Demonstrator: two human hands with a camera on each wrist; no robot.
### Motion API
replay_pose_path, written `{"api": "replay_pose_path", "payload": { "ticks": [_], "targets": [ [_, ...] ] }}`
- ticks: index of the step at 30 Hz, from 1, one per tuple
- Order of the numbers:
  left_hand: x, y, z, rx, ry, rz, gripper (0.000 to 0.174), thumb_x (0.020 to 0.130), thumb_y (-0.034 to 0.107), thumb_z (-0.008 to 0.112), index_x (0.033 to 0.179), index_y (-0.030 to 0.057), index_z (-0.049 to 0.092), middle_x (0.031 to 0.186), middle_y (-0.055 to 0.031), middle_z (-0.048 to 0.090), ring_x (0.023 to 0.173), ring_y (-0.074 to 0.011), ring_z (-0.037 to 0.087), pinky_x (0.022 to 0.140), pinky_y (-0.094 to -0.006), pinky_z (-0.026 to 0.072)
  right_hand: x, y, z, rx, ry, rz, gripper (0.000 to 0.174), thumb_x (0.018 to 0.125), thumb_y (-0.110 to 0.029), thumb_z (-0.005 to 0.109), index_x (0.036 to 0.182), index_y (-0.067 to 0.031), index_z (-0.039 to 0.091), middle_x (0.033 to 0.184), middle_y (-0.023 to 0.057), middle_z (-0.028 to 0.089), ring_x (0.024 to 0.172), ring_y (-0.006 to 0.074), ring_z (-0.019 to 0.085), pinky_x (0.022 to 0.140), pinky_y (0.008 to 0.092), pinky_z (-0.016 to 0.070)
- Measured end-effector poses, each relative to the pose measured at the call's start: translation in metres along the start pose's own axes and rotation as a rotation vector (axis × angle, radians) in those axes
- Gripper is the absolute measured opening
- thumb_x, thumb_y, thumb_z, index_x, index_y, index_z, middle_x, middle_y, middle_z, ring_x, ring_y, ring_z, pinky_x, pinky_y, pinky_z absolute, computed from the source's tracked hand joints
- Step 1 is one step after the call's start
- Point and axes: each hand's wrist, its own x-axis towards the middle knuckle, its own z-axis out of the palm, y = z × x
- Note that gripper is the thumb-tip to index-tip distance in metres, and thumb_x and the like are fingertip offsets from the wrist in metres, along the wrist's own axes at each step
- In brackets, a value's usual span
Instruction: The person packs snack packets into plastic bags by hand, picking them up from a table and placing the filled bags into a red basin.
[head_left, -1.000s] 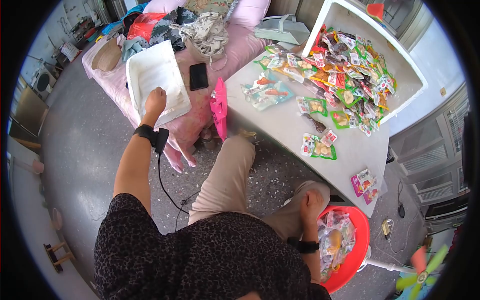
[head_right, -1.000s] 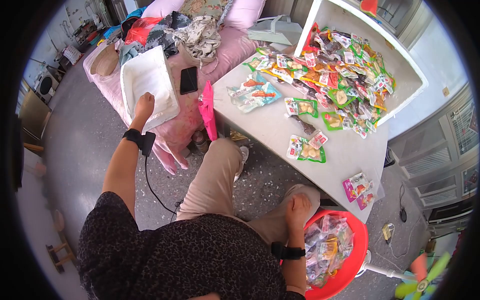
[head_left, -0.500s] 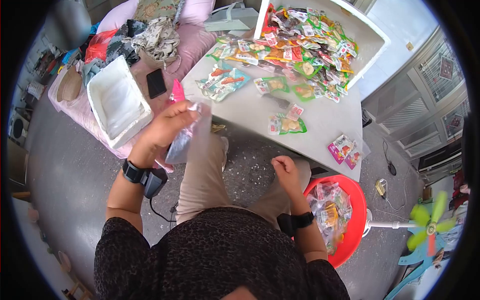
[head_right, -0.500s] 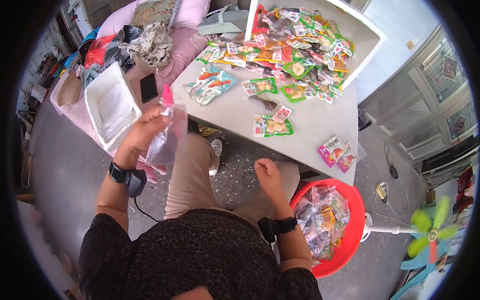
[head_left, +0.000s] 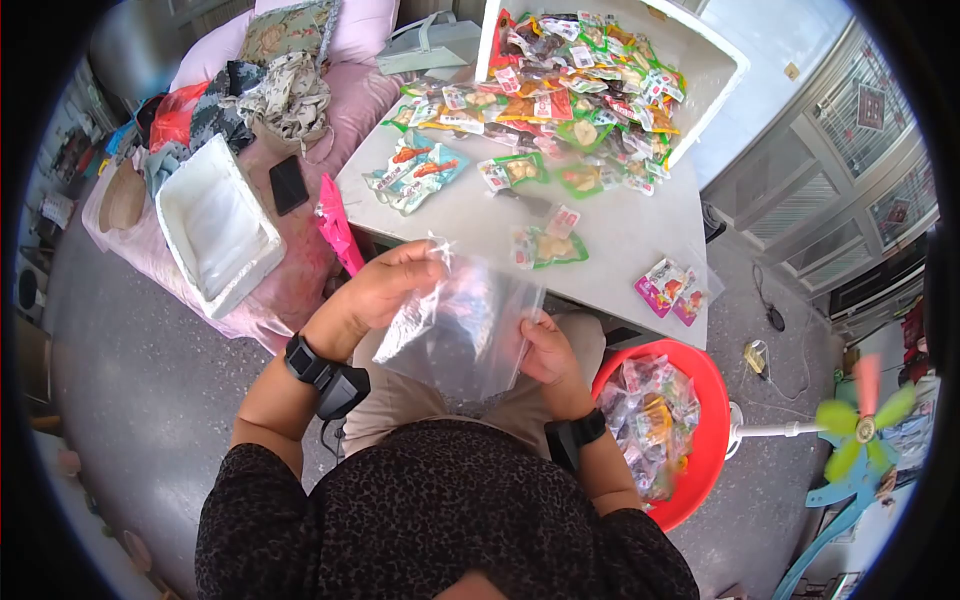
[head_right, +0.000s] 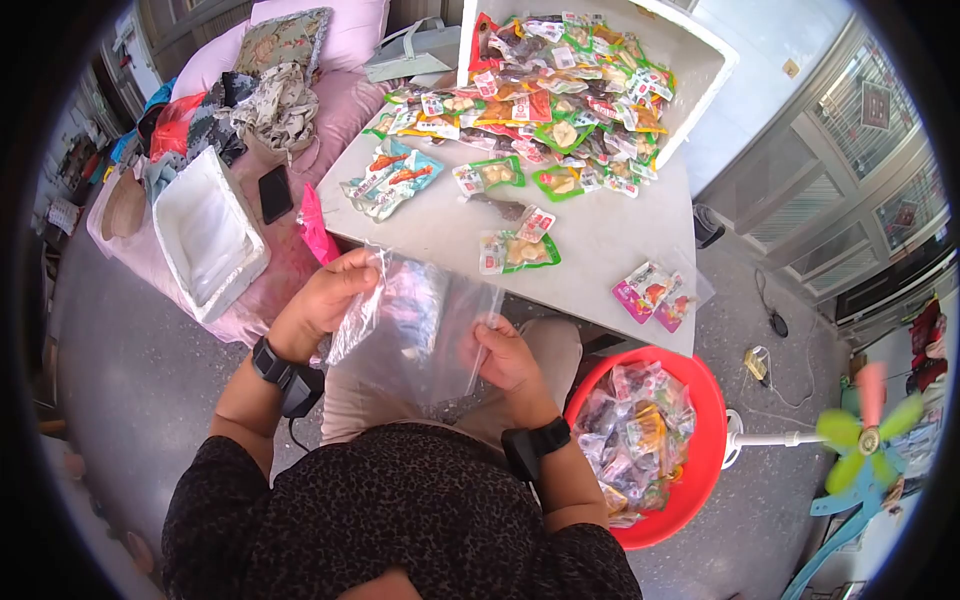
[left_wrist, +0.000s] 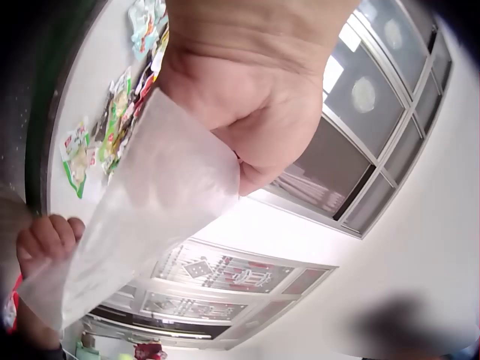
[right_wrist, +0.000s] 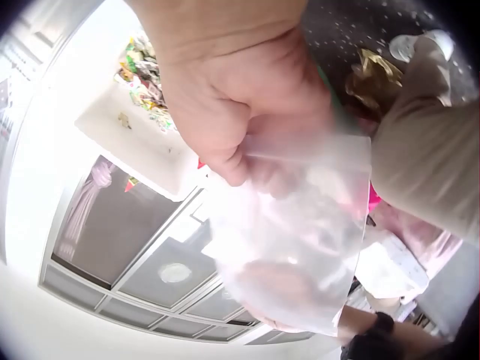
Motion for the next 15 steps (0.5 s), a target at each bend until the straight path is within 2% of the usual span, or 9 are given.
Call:
{"api": "replay_pose_path", "payload": {
  "ticks": [3,4,6,7,8,9,12,15],
  "targets": [
    [0.001,0.001,-0.028,0.078,0.181,-0.073,0.024,0.08,0.015,0.048,0.098,-0.0015,0.048,0.094,-0.0098,0.053,0.082,-0.0178,0.053,0.071,-0.0274,0.0428,-0.002,-0.018,-0.008,-0.172,0.201,-0.06,0.006,0.076,-0.01,0.054,0.081,-0.0058,0.054,0.069,0.0022,0.053,0.063,0.0117,0.052,0.059,0.0257,0.0439],
    [0.006,-0.004,-0.045,0.145,0.217,-0.089,0.023,0.079,0.015,0.049,0.097,-0.0009,0.049,0.093,-0.0098,0.054,0.081,-0.0179,0.053,0.07,-0.0275,0.0428,0.001,-0.023,-0.007,-0.228,0.214,-0.059,0.004,0.077,-0.01,0.053,0.078,-0.0062,0.052,0.068,0.0024,0.052,0.061,0.012,0.05,0.055,0.0265,0.0422],
    [0.018,-0.016,-0.079,0.279,0.288,-0.119,0.021,0.079,0.014,0.049,0.094,0.0004,0.049,0.092,-0.0097,0.054,0.08,-0.0181,0.054,0.069,-0.0277,0.0428,0.013,-0.025,-0.008,-0.306,0.243,-0.117,0.002,0.077,-0.009,0.052,0.078,-0.0066,0.051,0.067,0.0017,0.051,0.061,0.0124,0.051,0.051,0.0249,0.041],
    [0.025,-0.016,-0.086,0.36,0.384,-0.104,0.02,0.078,0.014,0.05,0.093,0.0003,0.05,0.09,-0.0103,0.054,0.081,-0.0189,0.053,0.069,-0.0277,0.0426,0.02,-0.025,-0.008,-0.345,0.255,-0.145,0.002,0.078,-0.008,0.051,0.078,-0.0068,0.05,0.066,0.0013,0.051,0.06,0.0126,0.051,0.049,0.0241,0.0403],
    [0.032,-0.014,-0.092,0.442,0.48,-0.088,0.02,0.077,0.014,0.05,0.092,0.0003,0.05,0.089,-0.0109,0.054,0.081,-0.0197,0.053,0.068,-0.0276,0.0424,0.027,-0.027,-0.005,-0.388,0.401,-0.112,0.003,0.078,-0.01,0.051,0.078,-0.0076,0.05,0.066,0.0012,0.051,0.059,0.0126,0.052,0.048,0.0246,0.0394],
    [0.038,-0.015,-0.096,0.525,0.575,-0.072,0.02,0.076,0.013,0.051,0.091,0.0002,0.05,0.088,-0.0115,0.054,0.081,-0.0206,0.053,0.068,-0.0276,0.0422,0.034,-0.028,-0.004,-0.39,0.435,-0.114,0.003,0.078,-0.01,0.051,0.079,-0.0079,0.05,0.066,0.0012,0.051,0.059,0.0127,0.052,0.048,0.0245,0.0393],
    [0.052,-0.03,-0.108,1.255,0.841,0.526,0.02,0.073,0.013,0.052,0.088,-0.0008,0.05,0.085,-0.013,0.053,0.081,-0.0234,0.052,0.067,-0.0292,0.0415,0.053,-0.025,-0.004,-0.379,0.53,-0.134,0.003,0.077,-0.011,0.05,0.079,-0.0083,0.049,0.066,0.0016,0.051,0.059,0.0131,0.053,0.047,0.0241,0.039],
    [0.054,-0.046,-0.064,1.265,0.623,0.519,0.02,0.072,0.012,0.053,0.087,-0.0006,0.051,0.085,-0.0149,0.051,0.081,-0.0274,0.05,0.069,-0.0315,0.0408,0.069,-0.018,-0.008,-0.325,0.575,-0.184,0.004,0.077,-0.01,0.05,0.08,-0.007,0.049,0.067,0.003,0.052,0.06,0.0142,0.053,0.048,0.0246,0.0401]
  ]
}}
